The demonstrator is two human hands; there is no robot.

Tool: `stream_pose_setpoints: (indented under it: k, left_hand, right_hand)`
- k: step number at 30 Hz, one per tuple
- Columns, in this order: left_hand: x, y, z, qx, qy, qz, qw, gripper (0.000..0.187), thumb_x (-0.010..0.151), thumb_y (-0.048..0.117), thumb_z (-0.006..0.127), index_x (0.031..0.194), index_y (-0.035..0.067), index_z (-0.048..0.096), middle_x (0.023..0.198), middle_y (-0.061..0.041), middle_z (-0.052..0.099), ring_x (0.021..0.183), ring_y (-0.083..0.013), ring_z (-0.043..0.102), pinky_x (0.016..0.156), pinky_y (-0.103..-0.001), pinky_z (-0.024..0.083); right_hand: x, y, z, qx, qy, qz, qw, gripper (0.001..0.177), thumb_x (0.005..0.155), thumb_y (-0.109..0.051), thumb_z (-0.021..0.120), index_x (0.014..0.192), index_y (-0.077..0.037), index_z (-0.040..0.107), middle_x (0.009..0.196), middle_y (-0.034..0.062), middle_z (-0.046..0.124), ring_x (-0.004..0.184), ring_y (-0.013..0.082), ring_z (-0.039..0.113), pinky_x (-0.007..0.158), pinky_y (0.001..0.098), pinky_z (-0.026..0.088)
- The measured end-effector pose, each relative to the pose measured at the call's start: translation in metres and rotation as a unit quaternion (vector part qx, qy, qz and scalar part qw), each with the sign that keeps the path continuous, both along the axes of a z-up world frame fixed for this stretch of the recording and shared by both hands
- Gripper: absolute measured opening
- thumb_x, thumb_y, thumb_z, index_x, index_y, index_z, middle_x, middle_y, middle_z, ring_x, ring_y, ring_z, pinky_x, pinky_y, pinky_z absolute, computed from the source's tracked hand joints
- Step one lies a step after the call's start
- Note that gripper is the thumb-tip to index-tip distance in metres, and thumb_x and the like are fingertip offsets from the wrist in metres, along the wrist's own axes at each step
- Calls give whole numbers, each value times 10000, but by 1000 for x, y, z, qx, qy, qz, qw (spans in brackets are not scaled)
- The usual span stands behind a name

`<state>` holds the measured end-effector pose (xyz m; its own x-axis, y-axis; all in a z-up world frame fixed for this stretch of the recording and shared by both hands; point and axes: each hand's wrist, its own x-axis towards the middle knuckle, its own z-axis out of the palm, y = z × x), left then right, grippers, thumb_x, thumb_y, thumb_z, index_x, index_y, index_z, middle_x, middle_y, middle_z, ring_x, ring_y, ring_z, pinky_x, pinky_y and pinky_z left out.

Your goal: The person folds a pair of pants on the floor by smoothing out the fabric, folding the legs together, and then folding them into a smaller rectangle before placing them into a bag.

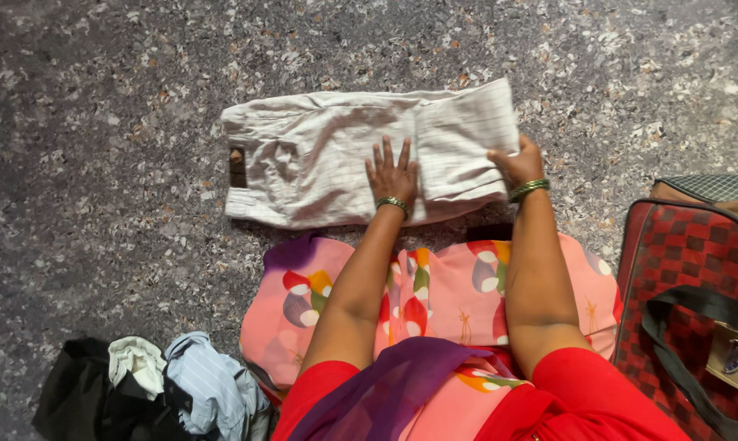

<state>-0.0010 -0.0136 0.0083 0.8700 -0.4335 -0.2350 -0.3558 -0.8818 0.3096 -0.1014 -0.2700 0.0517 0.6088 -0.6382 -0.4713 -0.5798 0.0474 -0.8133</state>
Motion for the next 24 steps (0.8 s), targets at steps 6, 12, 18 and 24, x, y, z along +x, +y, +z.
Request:
stream_pose_setpoints:
  k: [6, 12, 18, 24]
  left_hand:
    - [-4, -18, 2, -113, -113, -5, 987, 572, 1046, 488, 416, 1594, 371, 297, 1700, -125, 196, 1562, -359, 195, 1249, -564, 150]
    - [0, -16, -29, -258, -74, -33, 963, 568, 1071, 452, 394, 1613, 316, 293, 1683, -165, 274, 1539, -396, 278, 1250, -521, 215]
    - [16, -6, -71, -317, 47, -29, 947, 606, 1081, 484, 211, 1610, 209, 316, 1663, -179, 329, 1534, -375, 256, 1228, -512, 193]
    - [35, 2, -89, -440, 149, 2, 886, 753, 1107, 566, 283, 1545, -42, 355, 1602, -294, 393, 1510, -403, 353, 1255, -427, 274]
  right_hand:
    - [-23, -14, 92, -165, 29, -33, 985, 513, 742, -53, 821, 1227, -58, 658, 1064, 120, 754, 864, 174, 752, 734, 312, 641]
    - [-20, 14, 97, -419, 79, 82, 901, 432, 824, -50, 786, 1245, -95, 695, 1005, 153, 766, 832, 260, 749, 696, 390, 603]
    - [23, 131, 47, -464, 24, 203, 862, 699, 760, -76, 703, 1441, -72, 544, 986, 150, 725, 725, 277, 707, 595, 401, 593]
    - [36, 179, 29, -444, 75, 290, 844, 829, 780, -271, 783, 1486, -19, 430, 1031, 174, 636, 797, 327, 678, 614, 450, 580]
